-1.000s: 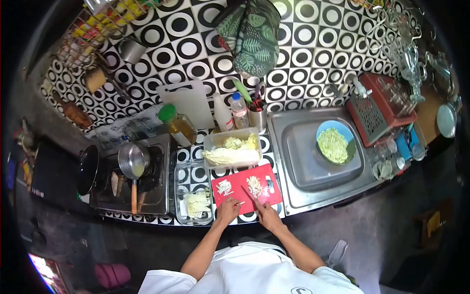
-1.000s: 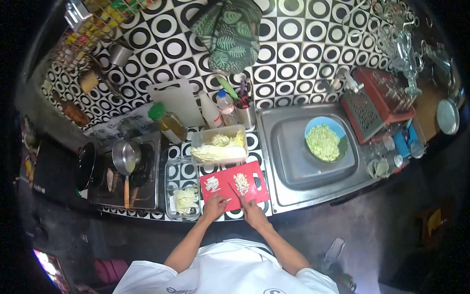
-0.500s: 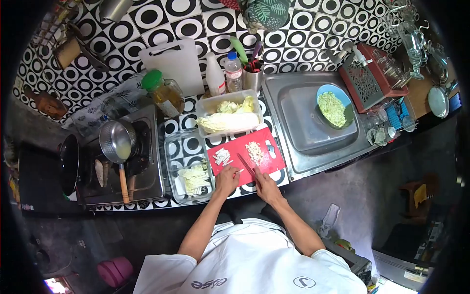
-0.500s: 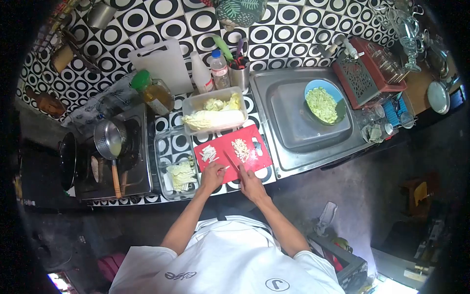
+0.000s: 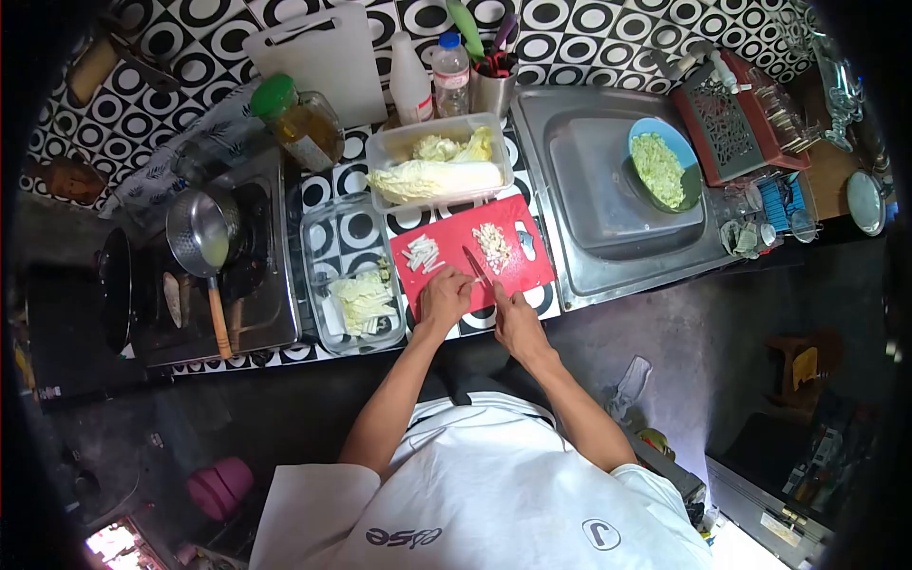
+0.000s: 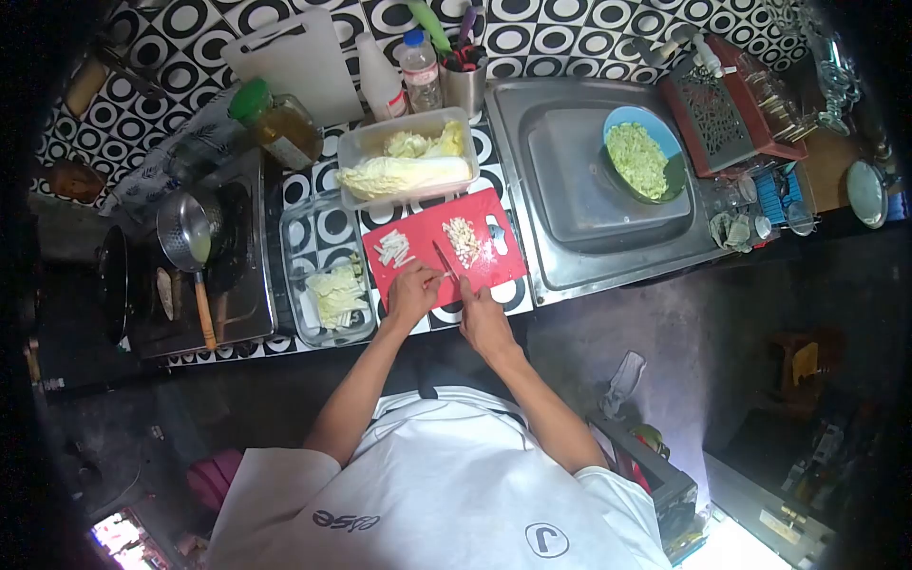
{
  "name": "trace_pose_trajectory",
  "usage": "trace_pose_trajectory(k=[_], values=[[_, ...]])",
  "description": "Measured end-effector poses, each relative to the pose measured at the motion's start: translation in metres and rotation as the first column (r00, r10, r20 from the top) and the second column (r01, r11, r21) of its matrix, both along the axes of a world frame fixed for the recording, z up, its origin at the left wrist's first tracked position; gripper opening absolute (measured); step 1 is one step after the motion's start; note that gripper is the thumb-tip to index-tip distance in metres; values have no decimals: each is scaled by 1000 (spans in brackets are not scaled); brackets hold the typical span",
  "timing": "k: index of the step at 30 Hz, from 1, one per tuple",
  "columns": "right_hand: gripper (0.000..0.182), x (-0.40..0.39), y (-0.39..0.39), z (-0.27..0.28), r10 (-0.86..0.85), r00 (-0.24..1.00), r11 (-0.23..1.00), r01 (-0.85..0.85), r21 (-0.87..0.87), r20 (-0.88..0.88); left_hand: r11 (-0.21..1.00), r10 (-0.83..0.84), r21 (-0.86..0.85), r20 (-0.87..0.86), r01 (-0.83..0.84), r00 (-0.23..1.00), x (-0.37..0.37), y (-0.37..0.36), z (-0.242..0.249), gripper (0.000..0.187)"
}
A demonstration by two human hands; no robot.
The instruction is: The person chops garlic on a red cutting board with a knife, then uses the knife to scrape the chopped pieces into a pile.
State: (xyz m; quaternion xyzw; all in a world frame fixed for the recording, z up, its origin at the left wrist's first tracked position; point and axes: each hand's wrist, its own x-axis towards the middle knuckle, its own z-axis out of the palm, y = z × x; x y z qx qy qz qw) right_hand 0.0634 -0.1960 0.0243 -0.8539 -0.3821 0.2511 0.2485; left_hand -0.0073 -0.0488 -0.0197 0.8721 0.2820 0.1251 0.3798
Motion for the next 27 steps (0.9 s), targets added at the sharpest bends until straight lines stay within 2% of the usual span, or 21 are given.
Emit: trace_pose_trajectory(k=[5, 9, 12, 15, 16, 18, 27], values=[[65, -1, 1, 7, 10, 998, 995, -16, -97, -57, 998, 34, -49, -95, -39, 995, 4, 0, 3, 11], [70, -9, -3, -6, 25, 1000, 997, -26, -71, -14, 994, 21, -102, -121, -34, 992, 5, 3, 3, 11], [58, -14, -4, -13, -24, 999, 999, 25, -22, 46, 993, 21, -112, -72, -29, 997, 5, 4, 1, 12], [68, -14, -4, -19, 1, 1000, 996, -2, -91, -16, 994, 32, -100, -25, -34, 999, 5, 4, -6, 9], [68, -14, -4, -25, 0, 1000, 996, -1, -92, -16, 994, 31, -101, -25, -33, 999, 5, 5, -7, 9], [69, -15, 0, -37, 5, 996, 1000, -2, -31, 92, 993, 1, -119, -42, -6, 999, 5, 6, -7, 9], [64, -4, 7, -36, 27, 990, 999, -21, -49, 137, 997, 32, -73, 56, -28, 998, 3, 3, -14, 9]])
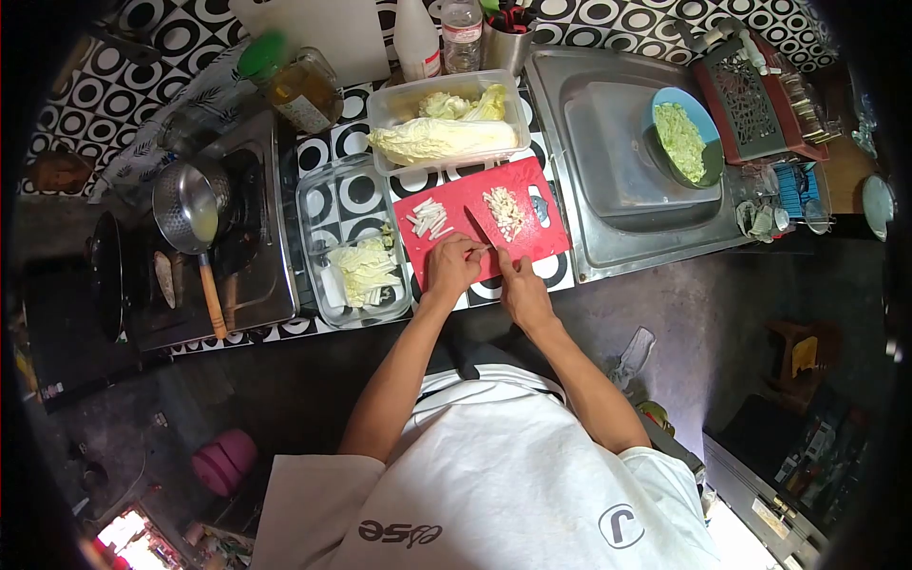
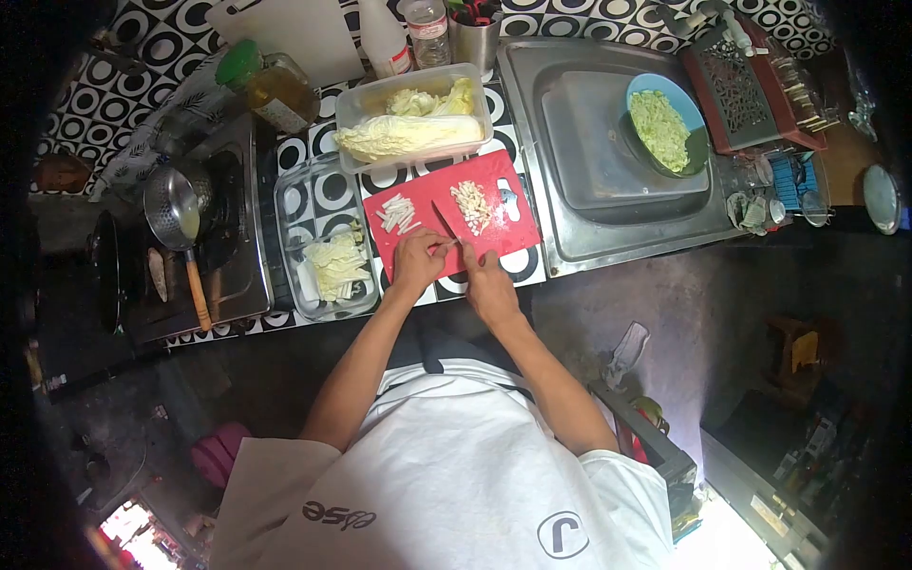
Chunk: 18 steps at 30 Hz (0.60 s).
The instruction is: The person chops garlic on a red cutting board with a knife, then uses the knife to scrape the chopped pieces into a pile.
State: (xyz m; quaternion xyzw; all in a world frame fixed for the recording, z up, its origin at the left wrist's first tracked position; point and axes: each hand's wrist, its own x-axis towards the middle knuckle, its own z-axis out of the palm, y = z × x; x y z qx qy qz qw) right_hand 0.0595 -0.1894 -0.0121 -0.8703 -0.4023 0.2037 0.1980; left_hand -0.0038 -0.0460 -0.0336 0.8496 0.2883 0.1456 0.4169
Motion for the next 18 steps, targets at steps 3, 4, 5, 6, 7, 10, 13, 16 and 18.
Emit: trace_pose_trajectory(k=[3, 4, 5, 6, 7, 10, 13, 16, 18], values=[[59, 0, -7, 3, -12, 1000, 998, 12, 54, -12, 999, 9, -35, -21, -9, 1000, 1, -1, 3, 7], [59, 0, -7, 3, -7, 1000, 999, 8, 53, -11, 999, 13, -35, -20, -14, 1000, 2, -2, 3, 7], [58, 0, -7, 3, -34, 999, 997, 36, 74, -21, 999, 29, -44, -25, -30, 999, 2, -2, 3, 7], [58, 0, -5, 5, -62, 998, 994, 65, 93, -32, 998, 43, -53, -31, -45, 999, 2, -2, 3, 6], [58, 0, -4, 7, -60, 998, 994, 63, 93, -32, 997, 45, -54, -31, -47, 998, 1, -2, 3, 6], [58, 3, 2, 20, -64, 993, 995, 70, 65, -97, 996, 60, -68, -12, -60, 998, 1, -2, -1, 6], [59, 6, 11, 42, -77, 988, 997, 74, -31, -134, 996, 54, -72, 5, -53, 999, 0, -2, -3, 6], [44, -6, 10, 34, -107, 994, 991, 106, 80, 9, 997, 49, -58, 8, -48, 999, 1, -1, -1, 7], [47, -13, 8, 16, -188, 967, 974, 207, 96, -172, 995, 50, -80, -23, -51, 999, 1, -2, 1, 7]])
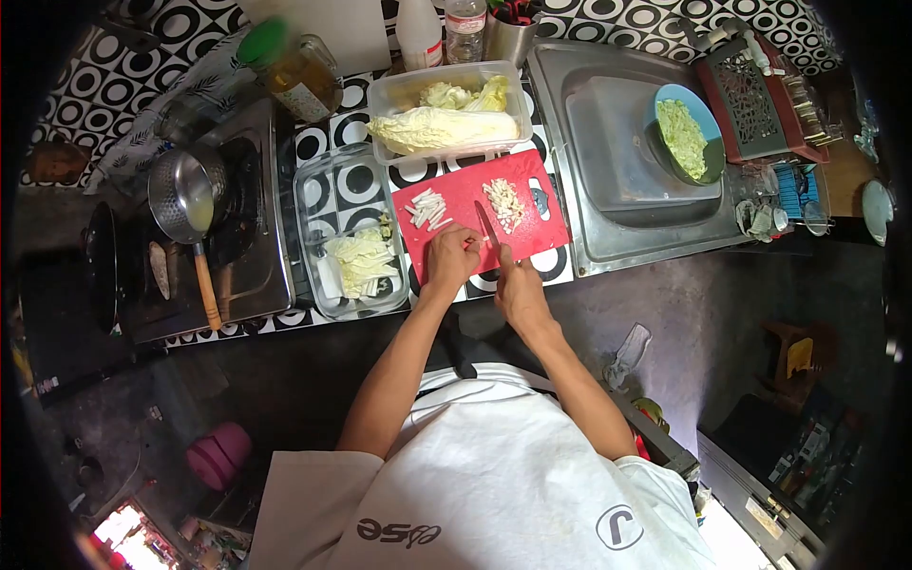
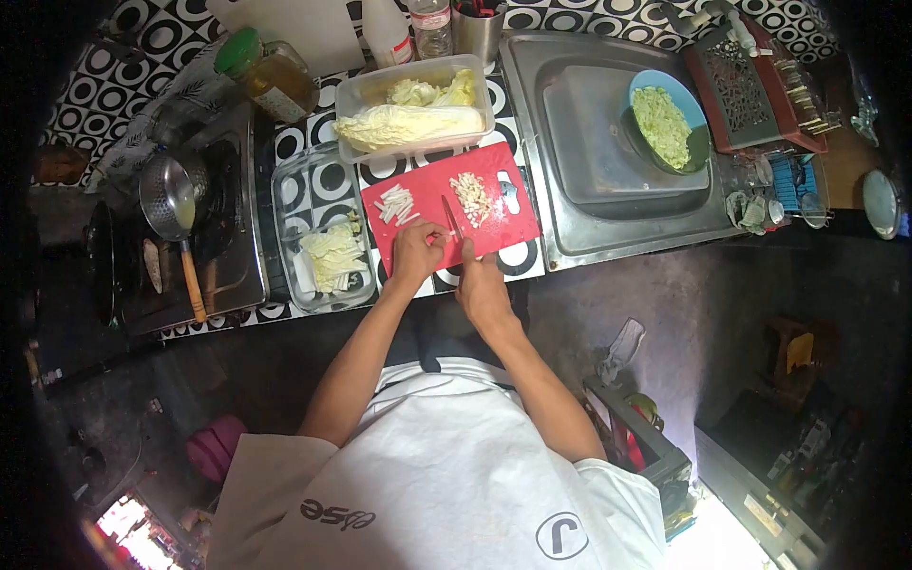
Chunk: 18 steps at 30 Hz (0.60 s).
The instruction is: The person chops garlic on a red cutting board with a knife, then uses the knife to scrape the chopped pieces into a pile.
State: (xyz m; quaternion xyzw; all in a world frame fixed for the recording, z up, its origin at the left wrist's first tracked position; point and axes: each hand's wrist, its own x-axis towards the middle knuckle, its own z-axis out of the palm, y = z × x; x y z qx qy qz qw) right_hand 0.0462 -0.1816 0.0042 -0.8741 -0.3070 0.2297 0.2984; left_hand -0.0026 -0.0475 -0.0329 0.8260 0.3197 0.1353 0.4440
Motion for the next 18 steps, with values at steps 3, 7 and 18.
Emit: trace_pose_trajectory(k=[3, 7, 18], values=[[51, -8, -6, -5, -23, 999, 1000, 22, -17, -34, 1000, -19, -2, -35, 19, 999, 0, 2, 1, 8], [54, -8, -6, -2, 26, 999, 997, -24, -76, 34, 1000, -27, 2, -7, 27, 1000, -1, 2, -1, 8], [61, -4, 6, -16, 85, 993, 991, -76, -114, 78, 1000, -21, -22, -25, 20, 999, -1, 1, 4, 8]])
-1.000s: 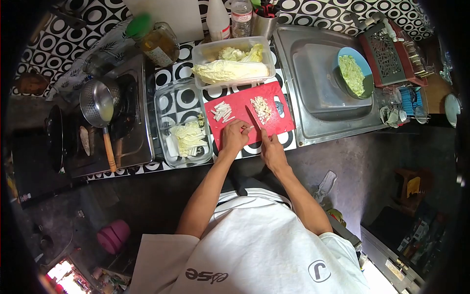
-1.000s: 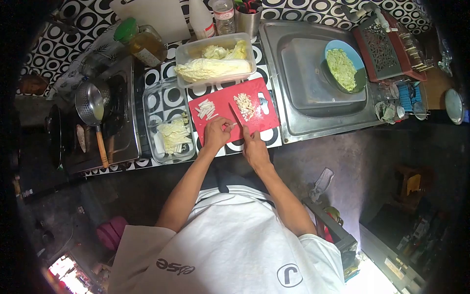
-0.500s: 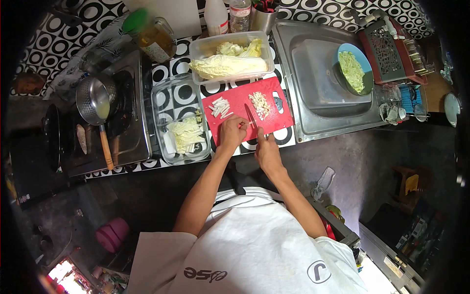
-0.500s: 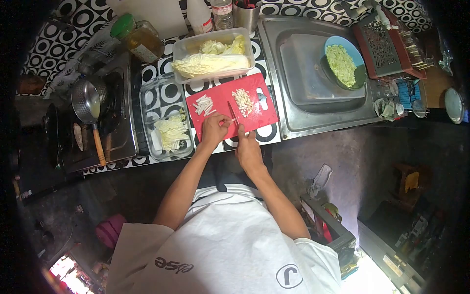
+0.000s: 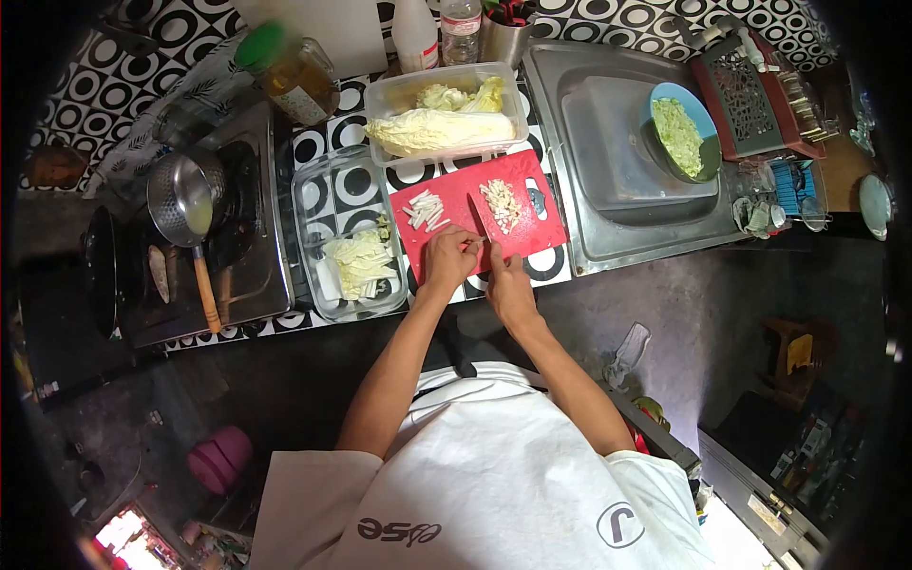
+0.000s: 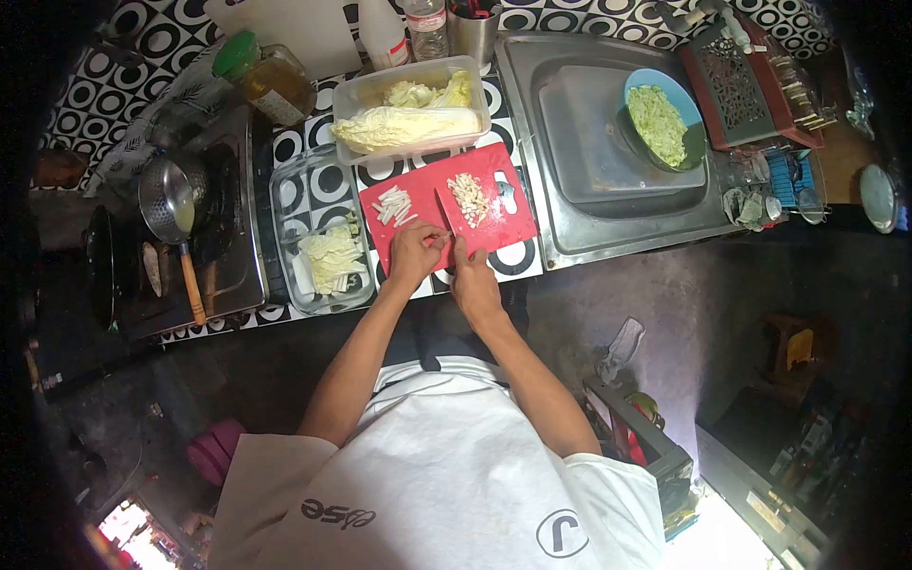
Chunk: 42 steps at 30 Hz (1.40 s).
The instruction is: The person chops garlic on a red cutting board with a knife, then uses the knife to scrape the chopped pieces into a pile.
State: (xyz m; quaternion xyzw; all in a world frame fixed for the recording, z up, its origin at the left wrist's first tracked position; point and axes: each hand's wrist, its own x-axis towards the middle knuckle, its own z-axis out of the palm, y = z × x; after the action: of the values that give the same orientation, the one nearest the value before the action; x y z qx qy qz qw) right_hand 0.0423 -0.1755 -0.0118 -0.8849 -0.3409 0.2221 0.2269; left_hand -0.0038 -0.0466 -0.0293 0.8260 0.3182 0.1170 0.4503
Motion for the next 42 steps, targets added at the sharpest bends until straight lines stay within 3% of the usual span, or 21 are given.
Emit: trace_pose_trajectory(k=[7, 13, 17, 19, 22, 29, 37, 42], values=[[66, 13, -12, -2, 114, 990, 993, -113, -15, 77, 999, -27, 41, 52, 25, 998, -3, 2, 4, 9], [66, 29, -2, 23, 111, 994, 993, -111, -31, -13, 1000, -8, -21, 98, 10, 995, -4, 4, -5, 10], [61, 19, 3, 36, 87, 996, 996, -87, 0, 31, 1000, -21, 12, 86, 20, 996, -4, 2, 0, 9], [61, 10, 3, 42, 30, 999, 998, -32, -63, -38, 1000, -18, 9, 88, 18, 996, -3, 1, -1, 8], [62, 1, 0, 33, -43, 993, 999, 39, -38, -106, 1000, -10, 13, 104, 8, 995, -4, 2, -2, 9], [65, -7, -5, 13, -5, 997, 997, 0, -71, -77, 1000, -10, -25, 63, 12, 998, -4, 3, 0, 12], [66, 2, 0, -1, 53, 997, 998, -54, 14, 54, 998, -52, 36, 90, 49, 995, -6, 6, -8, 15], [63, 4, -14, -3, 42, 999, 995, -43, 86, 20, 999, 22, -42, -15, -22, 1000, -7, 7, -5, 15]])
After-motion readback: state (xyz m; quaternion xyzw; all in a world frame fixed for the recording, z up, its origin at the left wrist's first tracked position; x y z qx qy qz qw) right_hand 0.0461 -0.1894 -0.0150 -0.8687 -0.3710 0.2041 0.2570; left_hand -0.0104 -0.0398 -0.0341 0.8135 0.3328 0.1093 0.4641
